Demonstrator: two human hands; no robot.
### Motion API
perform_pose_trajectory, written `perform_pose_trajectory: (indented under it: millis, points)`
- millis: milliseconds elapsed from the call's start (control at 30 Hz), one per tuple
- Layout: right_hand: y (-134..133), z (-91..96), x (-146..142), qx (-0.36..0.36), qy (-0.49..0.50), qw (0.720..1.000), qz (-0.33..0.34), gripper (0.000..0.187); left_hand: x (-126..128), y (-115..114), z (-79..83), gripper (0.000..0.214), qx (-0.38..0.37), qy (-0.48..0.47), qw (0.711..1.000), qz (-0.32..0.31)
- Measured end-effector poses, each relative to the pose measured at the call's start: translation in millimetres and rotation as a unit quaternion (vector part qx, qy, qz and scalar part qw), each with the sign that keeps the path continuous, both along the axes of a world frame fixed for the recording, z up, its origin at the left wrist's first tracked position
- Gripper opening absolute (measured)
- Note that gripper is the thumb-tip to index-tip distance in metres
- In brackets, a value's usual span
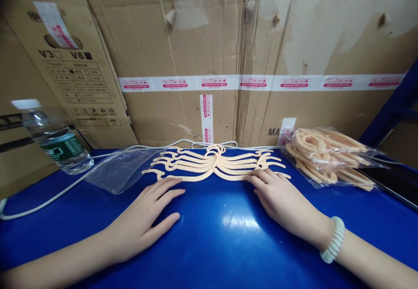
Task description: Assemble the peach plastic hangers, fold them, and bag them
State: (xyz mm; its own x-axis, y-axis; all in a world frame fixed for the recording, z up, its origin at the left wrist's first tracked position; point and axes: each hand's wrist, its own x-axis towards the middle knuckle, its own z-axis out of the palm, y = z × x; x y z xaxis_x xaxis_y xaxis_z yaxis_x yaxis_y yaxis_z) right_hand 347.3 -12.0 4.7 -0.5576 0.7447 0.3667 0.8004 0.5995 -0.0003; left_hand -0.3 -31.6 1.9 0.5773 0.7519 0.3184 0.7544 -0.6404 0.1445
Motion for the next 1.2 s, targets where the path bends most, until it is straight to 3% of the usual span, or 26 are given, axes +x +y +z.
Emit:
perform_pose_trajectory:
  millis: [400, 633, 933, 1200]
  points:
    - [0.0, 0.3, 0.1, 0.001, -0.010, 1.000, 0.003, 0.040, -0.1, 0.0, -2.9, 0.036, 0.008, 0.003, 1.000, 0.001]
    - [1.4, 4.7, 3.6, 0.009, -0.002, 1.000, -0.007, 0.029, -0.4, 1.5, -0.2, 0.037, -0.005, 0.012, 1.000, -0.009]
    - [12.3, 10.3, 26.8, 0.048, 0.006, 0.999, -0.020, 0.031, 1.2, -2.4, -0.7, 0.034, 0.003, -0.037, 0.998, -0.046]
    - [17.5, 9.8, 36.5, 0.022, 0.005, 1.000, -0.021, 0.029, -1.7, -0.5, -0.9, 0.036, 0.014, -0.029, 0.995, -0.091]
